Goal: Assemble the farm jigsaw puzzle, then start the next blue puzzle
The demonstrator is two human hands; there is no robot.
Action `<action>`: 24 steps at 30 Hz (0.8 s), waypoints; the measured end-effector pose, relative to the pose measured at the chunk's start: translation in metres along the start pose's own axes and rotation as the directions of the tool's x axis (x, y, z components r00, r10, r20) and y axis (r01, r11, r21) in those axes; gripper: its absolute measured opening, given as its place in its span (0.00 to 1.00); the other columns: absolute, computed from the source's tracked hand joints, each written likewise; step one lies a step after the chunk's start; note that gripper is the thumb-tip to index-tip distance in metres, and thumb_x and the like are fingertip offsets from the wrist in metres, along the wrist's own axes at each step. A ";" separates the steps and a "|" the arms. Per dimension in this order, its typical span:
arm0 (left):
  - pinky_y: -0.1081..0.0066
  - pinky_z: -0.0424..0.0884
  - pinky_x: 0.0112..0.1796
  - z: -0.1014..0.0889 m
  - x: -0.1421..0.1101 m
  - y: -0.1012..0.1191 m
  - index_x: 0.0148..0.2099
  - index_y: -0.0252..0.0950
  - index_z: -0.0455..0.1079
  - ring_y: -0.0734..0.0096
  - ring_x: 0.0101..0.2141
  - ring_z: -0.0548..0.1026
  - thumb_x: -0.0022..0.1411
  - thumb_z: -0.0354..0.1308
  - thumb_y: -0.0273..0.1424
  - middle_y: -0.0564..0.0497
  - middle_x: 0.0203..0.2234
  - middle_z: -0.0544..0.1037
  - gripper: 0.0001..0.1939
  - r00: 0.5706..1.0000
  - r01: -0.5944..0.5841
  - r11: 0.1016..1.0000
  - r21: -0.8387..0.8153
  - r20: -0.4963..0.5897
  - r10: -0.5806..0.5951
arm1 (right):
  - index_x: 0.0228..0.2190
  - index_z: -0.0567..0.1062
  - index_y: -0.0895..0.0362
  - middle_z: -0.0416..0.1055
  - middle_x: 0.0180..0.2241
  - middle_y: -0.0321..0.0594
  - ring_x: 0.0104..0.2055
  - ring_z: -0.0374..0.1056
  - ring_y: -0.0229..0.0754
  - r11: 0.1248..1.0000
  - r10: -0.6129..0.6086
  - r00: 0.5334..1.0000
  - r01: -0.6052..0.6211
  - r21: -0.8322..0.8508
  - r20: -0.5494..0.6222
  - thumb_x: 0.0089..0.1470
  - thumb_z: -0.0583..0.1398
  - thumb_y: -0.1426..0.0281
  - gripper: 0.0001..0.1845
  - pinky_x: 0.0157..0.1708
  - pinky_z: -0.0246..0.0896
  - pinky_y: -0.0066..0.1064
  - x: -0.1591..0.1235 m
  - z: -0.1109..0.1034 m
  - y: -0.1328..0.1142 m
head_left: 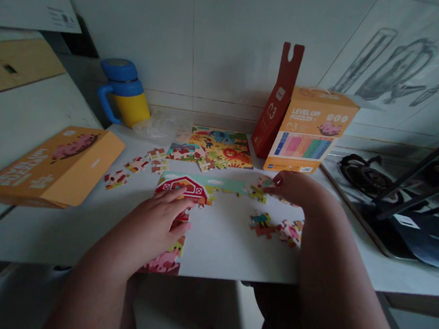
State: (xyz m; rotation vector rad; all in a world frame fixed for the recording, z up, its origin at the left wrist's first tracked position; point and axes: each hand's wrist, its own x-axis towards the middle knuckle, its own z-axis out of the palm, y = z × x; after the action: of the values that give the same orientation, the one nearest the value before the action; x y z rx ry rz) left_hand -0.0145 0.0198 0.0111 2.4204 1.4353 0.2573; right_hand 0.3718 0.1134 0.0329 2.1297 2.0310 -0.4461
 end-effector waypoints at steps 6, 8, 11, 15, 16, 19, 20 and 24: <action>0.48 0.62 0.71 -0.002 0.000 -0.006 0.66 0.46 0.74 0.52 0.71 0.65 0.70 0.62 0.36 0.47 0.72 0.68 0.23 1.000 -0.005 1.000 0.028 -0.009 0.005 | 0.39 0.83 0.57 0.80 0.26 0.42 0.23 0.72 0.43 0.990 0.066 0.993 -0.053 0.134 -0.100 0.59 0.68 0.55 0.18 0.22 0.59 0.33 -0.006 -0.006 0.006; 0.47 0.62 0.71 -0.004 0.000 -0.008 0.65 0.45 0.75 0.51 0.71 0.65 0.70 0.62 0.36 0.47 0.72 0.68 0.23 1.000 0.004 0.999 0.032 0.007 -0.004 | 0.33 0.81 0.56 0.78 0.25 0.41 0.23 0.71 0.41 0.982 0.027 0.983 0.008 0.187 -0.182 0.62 0.65 0.57 0.15 0.22 0.58 0.32 -0.007 -0.007 0.002; 0.47 0.61 0.71 -0.005 0.000 -0.010 0.65 0.45 0.75 0.51 0.71 0.65 0.70 0.61 0.36 0.47 0.72 0.68 0.22 1.000 0.008 1.000 0.024 0.005 -0.008 | 0.33 0.78 0.54 0.78 0.26 0.40 0.25 0.73 0.40 0.887 0.019 0.972 0.091 0.452 -0.233 0.66 0.61 0.59 0.14 0.23 0.61 0.29 -0.007 -0.002 -0.019; 0.45 0.62 0.71 -0.007 -0.001 -0.012 0.63 0.45 0.76 0.49 0.70 0.67 0.69 0.62 0.36 0.46 0.72 0.69 0.21 1.000 0.015 1.000 -0.009 -0.013 -0.015 | 0.38 0.73 0.53 0.81 0.33 0.42 0.33 0.79 0.42 0.598 -0.021 0.991 0.116 0.793 -0.129 0.67 0.60 0.64 0.06 0.33 0.75 0.31 -0.004 0.013 -0.051; 0.45 0.62 0.71 -0.007 -0.001 -0.012 0.62 0.45 0.76 0.48 0.70 0.67 0.69 0.63 0.36 0.46 0.72 0.69 0.21 1.000 0.017 1.000 -0.013 -0.012 -0.017 | 0.38 0.73 0.52 0.81 0.33 0.42 0.33 0.80 0.43 0.564 -0.022 0.997 0.078 0.822 -0.079 0.67 0.60 0.65 0.04 0.34 0.76 0.32 -0.003 0.015 -0.054; 0.45 0.62 0.71 -0.007 -0.002 -0.012 0.63 0.45 0.76 0.49 0.71 0.66 0.68 0.63 0.36 0.46 0.71 0.70 0.21 1.000 0.020 1.000 -0.008 -0.012 -0.020 | 0.38 0.73 0.51 0.80 0.29 0.41 0.31 0.80 0.46 0.573 0.012 1.000 -0.027 0.819 0.024 0.64 0.60 0.66 0.02 0.32 0.78 0.36 0.000 0.017 -0.046; 0.45 0.62 0.71 -0.006 -0.002 -0.012 0.63 0.46 0.76 0.49 0.71 0.66 0.68 0.62 0.36 0.47 0.71 0.70 0.22 1.000 0.020 1.000 -0.003 -0.016 -0.020 | 0.38 0.74 0.51 0.79 0.28 0.42 0.30 0.79 0.47 0.598 0.023 0.999 -0.035 0.801 0.026 0.64 0.61 0.66 0.03 0.31 0.77 0.36 0.001 0.016 -0.040; 0.47 0.62 0.71 -0.005 -0.002 -0.013 0.64 0.46 0.75 0.50 0.71 0.66 0.69 0.62 0.37 0.47 0.71 0.70 0.22 1.000 0.008 1.000 0.006 -0.015 -0.008 | 0.38 0.78 0.54 0.79 0.27 0.44 0.28 0.77 0.47 0.773 0.060 0.997 -0.013 0.634 -0.053 0.63 0.60 0.63 0.09 0.26 0.71 0.34 0.002 0.011 -0.027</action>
State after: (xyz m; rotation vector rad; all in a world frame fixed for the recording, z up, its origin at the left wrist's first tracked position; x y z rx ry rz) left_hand -0.0276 0.0241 0.0115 2.4223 1.4532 0.2701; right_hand 0.3437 0.1135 0.0239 2.5598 2.0663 -1.2240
